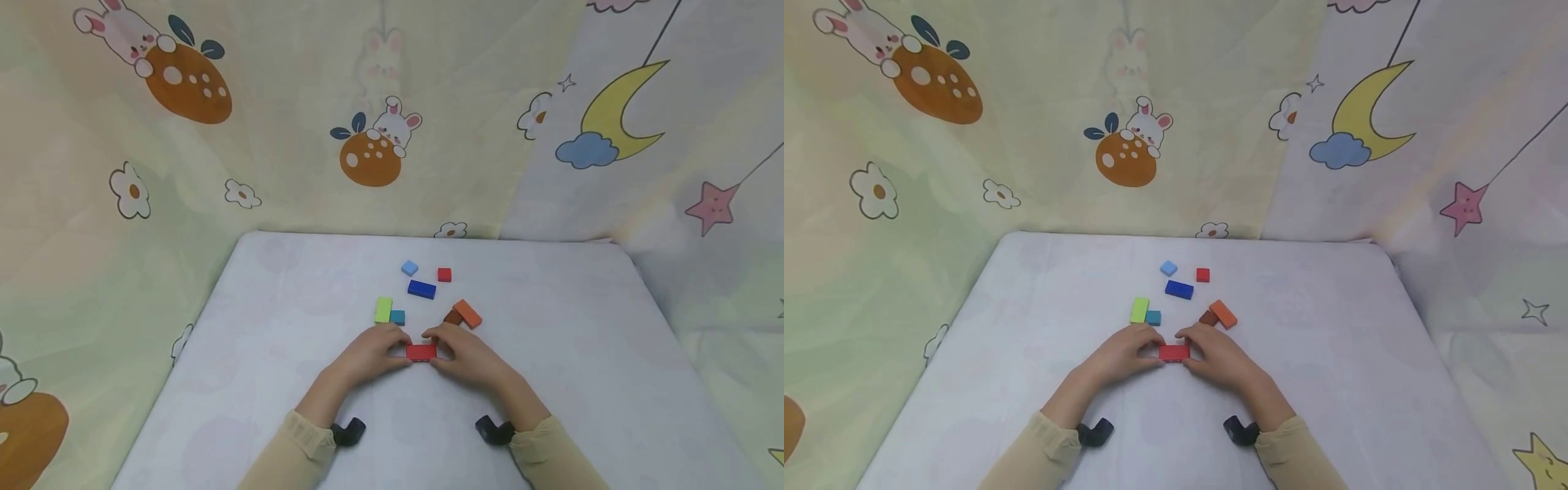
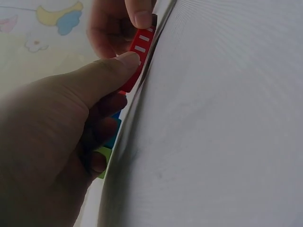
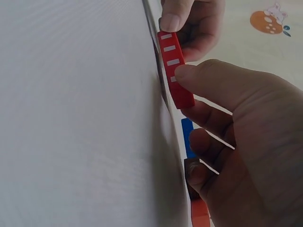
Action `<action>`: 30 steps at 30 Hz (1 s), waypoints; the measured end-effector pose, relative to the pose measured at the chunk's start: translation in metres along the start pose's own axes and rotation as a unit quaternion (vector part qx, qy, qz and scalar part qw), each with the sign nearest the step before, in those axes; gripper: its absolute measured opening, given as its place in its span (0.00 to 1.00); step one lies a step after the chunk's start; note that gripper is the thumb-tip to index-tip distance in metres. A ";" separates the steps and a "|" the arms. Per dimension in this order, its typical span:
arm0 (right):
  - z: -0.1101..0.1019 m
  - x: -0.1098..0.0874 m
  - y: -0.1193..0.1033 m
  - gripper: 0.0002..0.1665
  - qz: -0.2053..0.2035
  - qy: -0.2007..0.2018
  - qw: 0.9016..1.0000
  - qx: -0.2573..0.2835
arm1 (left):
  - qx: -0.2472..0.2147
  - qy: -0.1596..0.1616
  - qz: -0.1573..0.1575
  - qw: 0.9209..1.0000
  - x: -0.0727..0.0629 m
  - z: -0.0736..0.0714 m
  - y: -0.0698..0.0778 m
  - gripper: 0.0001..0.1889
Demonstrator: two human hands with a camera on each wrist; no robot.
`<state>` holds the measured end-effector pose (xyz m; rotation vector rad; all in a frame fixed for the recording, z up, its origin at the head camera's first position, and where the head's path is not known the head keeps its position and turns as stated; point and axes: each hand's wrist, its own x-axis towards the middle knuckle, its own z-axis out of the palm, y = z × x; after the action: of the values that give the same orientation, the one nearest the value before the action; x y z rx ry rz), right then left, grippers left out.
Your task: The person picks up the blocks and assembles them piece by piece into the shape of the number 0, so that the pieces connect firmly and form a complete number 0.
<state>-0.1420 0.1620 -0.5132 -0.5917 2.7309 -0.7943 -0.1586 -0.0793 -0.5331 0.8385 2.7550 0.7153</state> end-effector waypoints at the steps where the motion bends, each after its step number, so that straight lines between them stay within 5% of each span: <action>1: 0.000 0.000 0.000 0.30 -0.002 0.000 1.000 -0.002 | 0.000 0.000 0.002 1.000 0.000 0.000 -0.001 0.19; 14: 0.003 0.002 0.000 0.27 -0.003 0.000 1.000 -0.010 | -0.006 0.007 0.017 1.000 0.002 0.006 -0.009 0.18; 21: -0.015 0.002 0.009 0.26 0.021 0.020 1.000 0.005 | -0.005 0.004 0.012 1.000 0.004 0.008 -0.009 0.18; 25: -0.030 0.012 0.027 0.26 0.032 0.059 0.997 -0.041 | -0.008 0.001 0.008 1.000 0.003 0.008 -0.009 0.17; 30: -0.041 0.023 0.045 0.28 0.051 0.051 0.993 -0.098 | -0.009 0.004 0.009 1.000 0.002 0.007 -0.009 0.17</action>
<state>-0.1899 0.2055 -0.5072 -0.4566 2.9281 -0.5504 -0.1620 -0.0820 -0.5433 0.8603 2.7470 0.7480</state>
